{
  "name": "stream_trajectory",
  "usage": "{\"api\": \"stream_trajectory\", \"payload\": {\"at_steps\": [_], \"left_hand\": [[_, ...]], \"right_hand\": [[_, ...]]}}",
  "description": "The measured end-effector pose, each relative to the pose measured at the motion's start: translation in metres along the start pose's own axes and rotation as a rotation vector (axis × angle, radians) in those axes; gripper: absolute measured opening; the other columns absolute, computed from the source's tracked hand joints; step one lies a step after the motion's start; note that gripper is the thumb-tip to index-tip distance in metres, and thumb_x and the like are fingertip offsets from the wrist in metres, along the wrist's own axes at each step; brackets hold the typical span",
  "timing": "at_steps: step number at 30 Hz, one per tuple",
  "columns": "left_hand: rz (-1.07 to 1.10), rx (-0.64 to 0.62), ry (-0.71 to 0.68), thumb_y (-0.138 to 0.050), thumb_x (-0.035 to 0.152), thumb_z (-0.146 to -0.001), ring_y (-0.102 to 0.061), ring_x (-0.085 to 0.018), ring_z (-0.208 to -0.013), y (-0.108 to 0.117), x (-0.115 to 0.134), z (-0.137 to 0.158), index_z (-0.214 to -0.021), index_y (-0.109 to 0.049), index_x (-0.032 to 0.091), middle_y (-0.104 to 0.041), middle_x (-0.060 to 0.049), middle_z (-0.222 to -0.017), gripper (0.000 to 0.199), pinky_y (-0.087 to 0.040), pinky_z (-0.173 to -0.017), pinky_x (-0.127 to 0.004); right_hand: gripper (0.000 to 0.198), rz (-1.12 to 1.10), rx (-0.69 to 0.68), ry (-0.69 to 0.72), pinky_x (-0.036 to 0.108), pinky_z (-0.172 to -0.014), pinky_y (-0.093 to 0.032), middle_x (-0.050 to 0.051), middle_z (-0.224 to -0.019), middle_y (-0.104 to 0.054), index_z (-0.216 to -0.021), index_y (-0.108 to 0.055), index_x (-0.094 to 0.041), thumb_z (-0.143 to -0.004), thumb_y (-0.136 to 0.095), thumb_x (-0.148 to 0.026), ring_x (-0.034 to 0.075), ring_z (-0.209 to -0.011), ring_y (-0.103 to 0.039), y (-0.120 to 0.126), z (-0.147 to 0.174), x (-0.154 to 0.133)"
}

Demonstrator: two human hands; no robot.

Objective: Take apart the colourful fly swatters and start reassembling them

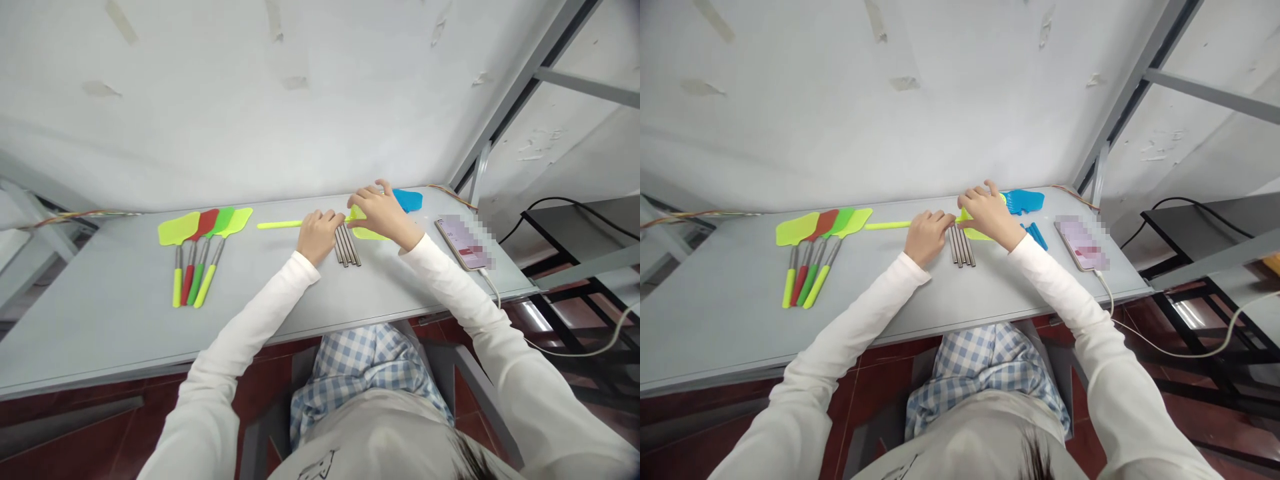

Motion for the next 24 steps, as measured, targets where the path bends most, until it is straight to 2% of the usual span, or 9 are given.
{"api": "stream_trajectory", "payload": {"at_steps": [4,8,10,12,15,17,20,24], "left_hand": [[0.058,0.045,0.074,-0.033,0.019,-0.094,-0.054,-0.025,-0.086,0.002,-0.011,-0.005,-0.098,-0.065,0.023,-0.065,-0.009,-0.091,0.032,-0.034,-0.075,-0.037],[0.116,0.120,0.147,-0.036,0.022,-0.094,-0.057,-0.023,-0.084,0.009,-0.033,-0.007,-0.094,-0.065,0.022,-0.068,-0.007,-0.092,0.029,-0.035,-0.074,-0.034],[0.117,0.129,0.132,-0.037,0.024,-0.094,-0.057,-0.023,-0.085,0.012,-0.037,-0.006,-0.095,-0.065,0.022,-0.068,-0.007,-0.093,0.029,-0.036,-0.074,-0.034],[0.087,0.105,0.089,-0.036,0.023,-0.094,-0.057,-0.023,-0.085,0.012,-0.032,-0.003,-0.096,-0.066,0.022,-0.067,-0.007,-0.091,0.030,-0.036,-0.074,-0.034],[0.031,0.043,0.031,-0.035,0.021,-0.093,-0.056,-0.025,-0.085,0.009,-0.013,0.000,-0.100,-0.066,0.021,-0.067,-0.010,-0.091,0.031,-0.036,-0.073,-0.036],[0.020,0.013,0.022,-0.035,0.020,-0.093,-0.056,-0.026,-0.086,0.006,-0.002,0.001,-0.101,-0.065,0.021,-0.066,-0.011,-0.091,0.031,-0.035,-0.073,-0.037],[0.031,0.006,0.045,-0.035,0.017,-0.091,-0.056,-0.027,-0.086,0.003,0.001,-0.001,-0.097,-0.066,0.022,-0.066,-0.011,-0.090,0.031,-0.035,-0.073,-0.038],[0.081,0.055,0.143,-0.038,0.016,-0.090,-0.058,-0.025,-0.084,0.003,-0.019,-0.008,-0.091,-0.066,0.022,-0.068,-0.009,-0.089,0.029,-0.034,-0.072,-0.036]], "right_hand": [[0.021,0.109,0.121,-0.071,0.048,-0.095,-0.031,0.012,-0.101,-0.064,-0.106,-0.061,-0.019,-0.095,-0.045,-0.028,0.028,-0.100,-0.052,-0.002,0.009,-0.021],[0.035,0.139,0.096,-0.029,0.042,-0.090,-0.032,0.011,-0.116,-0.062,-0.103,-0.062,-0.019,-0.095,-0.029,-0.011,0.025,-0.098,-0.051,-0.014,0.037,-0.042],[0.035,0.101,0.088,0.004,0.041,-0.091,-0.032,0.011,-0.125,-0.059,-0.102,-0.063,-0.019,-0.095,-0.030,-0.012,0.024,-0.101,-0.051,-0.013,0.045,-0.046],[0.033,0.037,0.101,-0.009,0.041,-0.093,-0.032,0.012,-0.127,-0.057,-0.111,-0.061,-0.019,-0.097,-0.031,-0.020,0.025,-0.107,-0.050,-0.006,0.043,-0.042],[0.038,-0.013,0.110,-0.062,0.045,-0.100,-0.029,0.015,-0.134,-0.052,-0.125,-0.054,-0.017,-0.097,-0.037,-0.035,0.029,-0.121,-0.044,0.007,0.026,-0.028],[0.038,-0.005,0.052,-0.048,0.050,-0.105,-0.025,0.016,-0.132,-0.052,-0.121,-0.057,-0.017,-0.095,-0.043,-0.040,0.032,-0.126,-0.041,0.009,0.013,-0.019],[0.026,0.024,-0.014,-0.019,0.054,-0.107,-0.021,0.014,-0.125,-0.057,-0.111,-0.061,-0.020,-0.092,-0.050,-0.034,0.031,-0.122,-0.044,0.004,0.008,-0.015],[0.028,0.091,0.047,-0.015,0.050,-0.106,-0.022,0.014,-0.127,-0.056,-0.115,-0.060,-0.019,-0.092,-0.045,-0.016,0.028,-0.119,-0.046,-0.004,0.031,-0.034]]}}
Point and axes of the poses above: each hand's wrist, its own z-axis away from the middle knuckle, its own y-axis out of the back of the hand, x = y × z, the point moved 4 cm from there along -z, towards the middle knuckle
